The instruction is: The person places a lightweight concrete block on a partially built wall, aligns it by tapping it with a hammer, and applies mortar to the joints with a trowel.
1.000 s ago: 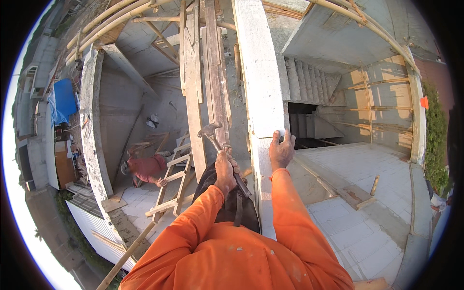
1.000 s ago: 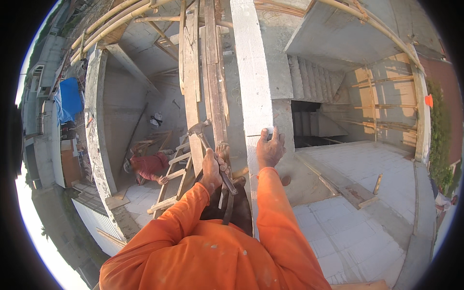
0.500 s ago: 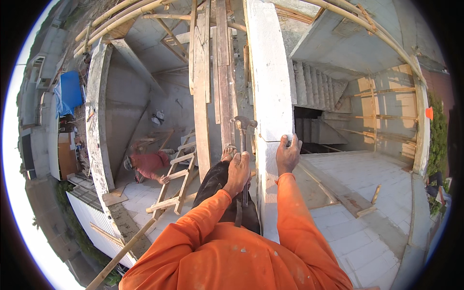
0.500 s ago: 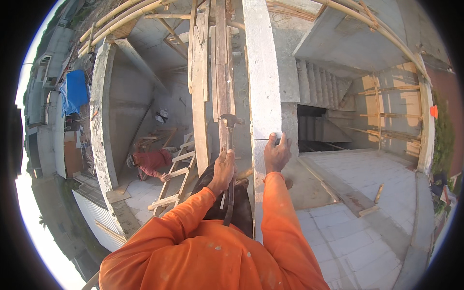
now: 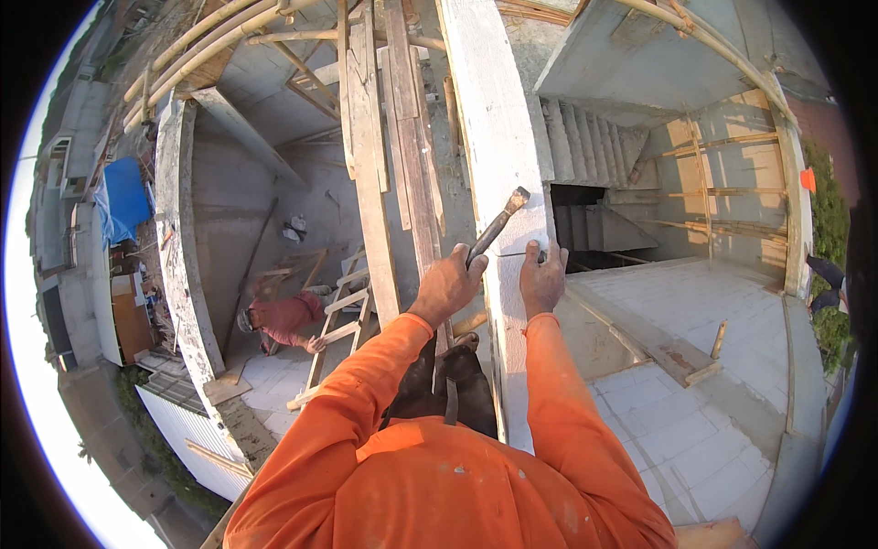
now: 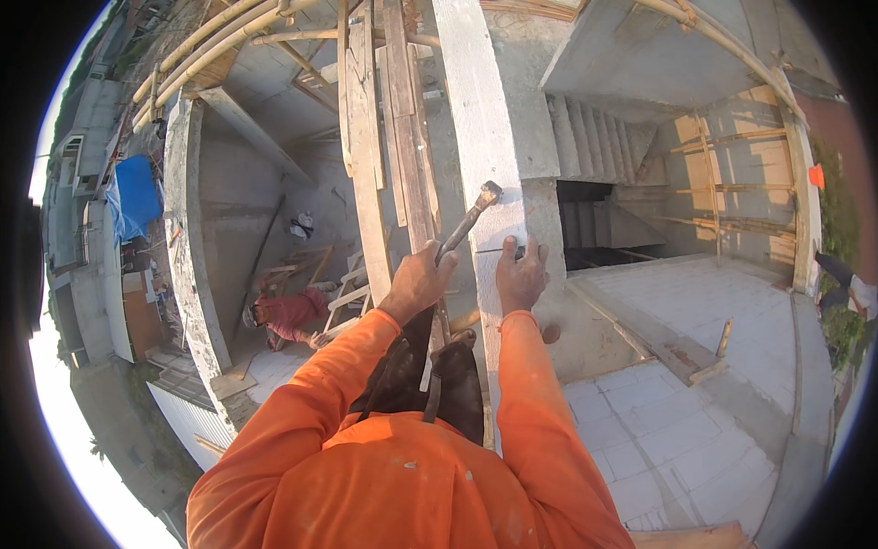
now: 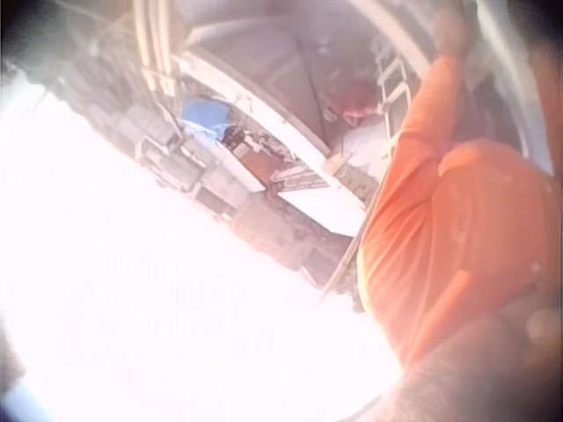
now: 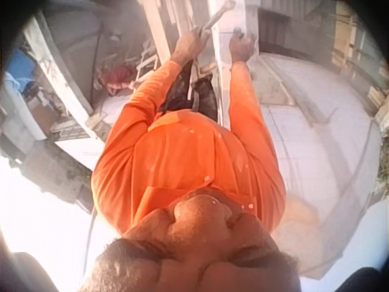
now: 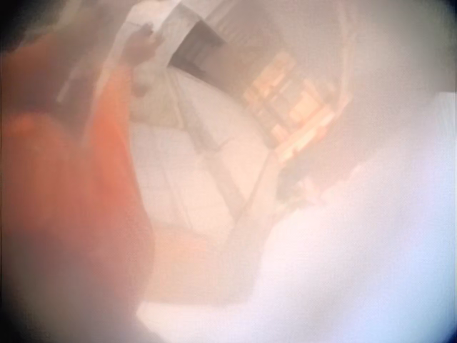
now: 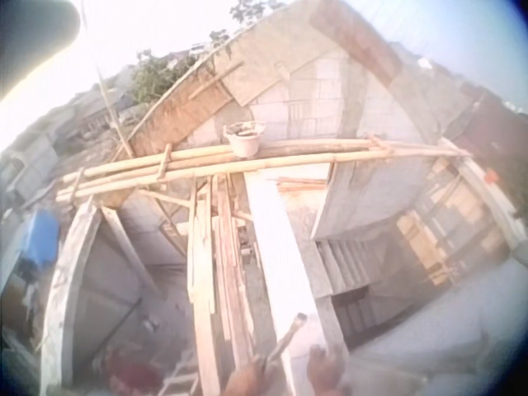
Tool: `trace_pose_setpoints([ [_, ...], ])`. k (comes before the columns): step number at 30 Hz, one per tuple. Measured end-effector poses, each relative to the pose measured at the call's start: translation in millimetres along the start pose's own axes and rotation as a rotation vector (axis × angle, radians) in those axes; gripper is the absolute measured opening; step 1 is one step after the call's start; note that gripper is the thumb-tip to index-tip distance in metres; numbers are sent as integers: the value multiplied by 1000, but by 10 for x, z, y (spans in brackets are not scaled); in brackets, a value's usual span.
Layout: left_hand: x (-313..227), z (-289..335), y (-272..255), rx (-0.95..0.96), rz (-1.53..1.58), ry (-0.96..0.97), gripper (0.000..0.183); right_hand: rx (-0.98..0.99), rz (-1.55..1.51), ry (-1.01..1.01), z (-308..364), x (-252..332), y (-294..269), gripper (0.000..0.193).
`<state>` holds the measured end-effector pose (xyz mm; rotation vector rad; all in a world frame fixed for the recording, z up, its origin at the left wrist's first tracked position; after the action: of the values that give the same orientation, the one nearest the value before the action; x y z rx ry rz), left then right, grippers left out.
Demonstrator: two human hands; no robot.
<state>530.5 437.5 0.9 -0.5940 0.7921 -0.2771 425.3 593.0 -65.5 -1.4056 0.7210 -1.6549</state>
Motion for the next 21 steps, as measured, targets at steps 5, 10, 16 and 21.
trace_pose_setpoints([
  [5, -63, 82, -12, -73, 83, 196, 44, -5, 3, 3, -14, -26, 34, 51],
  [10, 156, -113, 127, -26, 114, 103, 41, -8, 19, -23, -22, -30, 42, 50],
  [16, 774, 422, 651, -97, 964, -243, 49, -32, 71, -18, 13, 73, -6, 48],
  [21, 837, 654, 1133, -255, 1747, -828, 43, 37, 140, 37, 41, 107, 5, 53],
])
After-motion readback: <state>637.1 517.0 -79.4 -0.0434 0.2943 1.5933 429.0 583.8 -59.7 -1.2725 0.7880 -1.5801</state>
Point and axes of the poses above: each hand's wrist, its own z-axis away from the middle knuckle, its own y-axis out of the palm, x = y × z, the point moved 2 cm from there along -z, towards the middle knuckle
